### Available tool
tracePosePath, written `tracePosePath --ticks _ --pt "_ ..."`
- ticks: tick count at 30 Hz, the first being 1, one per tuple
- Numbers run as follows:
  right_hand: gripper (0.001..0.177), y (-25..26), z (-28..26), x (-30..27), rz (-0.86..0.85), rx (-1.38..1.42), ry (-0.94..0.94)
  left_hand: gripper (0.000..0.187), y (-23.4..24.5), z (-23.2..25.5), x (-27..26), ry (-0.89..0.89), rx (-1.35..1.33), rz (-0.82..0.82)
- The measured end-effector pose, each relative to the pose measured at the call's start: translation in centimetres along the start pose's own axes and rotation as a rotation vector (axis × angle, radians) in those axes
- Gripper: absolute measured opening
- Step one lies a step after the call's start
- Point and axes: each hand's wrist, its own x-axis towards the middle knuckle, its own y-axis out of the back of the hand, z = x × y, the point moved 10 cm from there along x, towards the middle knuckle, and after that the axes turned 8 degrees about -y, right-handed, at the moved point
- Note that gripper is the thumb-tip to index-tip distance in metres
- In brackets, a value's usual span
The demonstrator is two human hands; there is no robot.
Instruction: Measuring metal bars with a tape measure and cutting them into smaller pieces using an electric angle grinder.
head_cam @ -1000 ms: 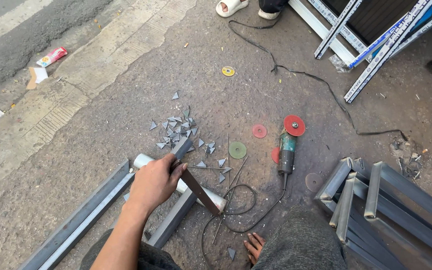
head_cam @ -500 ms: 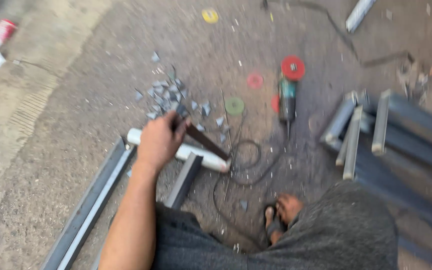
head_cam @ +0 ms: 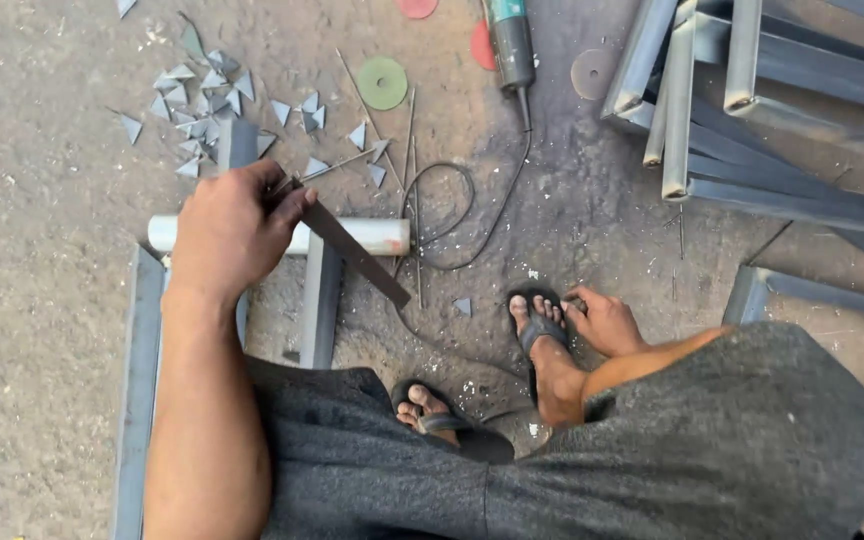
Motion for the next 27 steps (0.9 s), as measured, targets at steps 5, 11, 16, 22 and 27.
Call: tracePosePath --ticks 5,11,16,22,27 --pt "0.021 1.4 2.9 -4.7 0.08 0.124 -0.053 0.036 -1.0 4.2 0.5 -0.174 0.089 -0.06" --pt "0.022 1.5 12.4 -16.2 0.146 0.213 -0.28 0.04 -7.2 11.3 4.7 -0.343 0.269 -0.278" --pt "0.024 -0.7 11.7 -18.7 0.14 0.296 -0.27 0.037 -12.0 14.2 7.1 -0.386 0.289 -0.415" --pt "0.026 2.5 11.1 -16.9 0.225 0.312 -0.216 0.039 -13.9 18.7 8.2 -0.312 0.464 -0.51" --pt "0.028 2.6 7.0 -14.9 0.205 0.322 -0.075 0.041 -13.7 23.4 7.4 -0.544 0.485 -0.341"
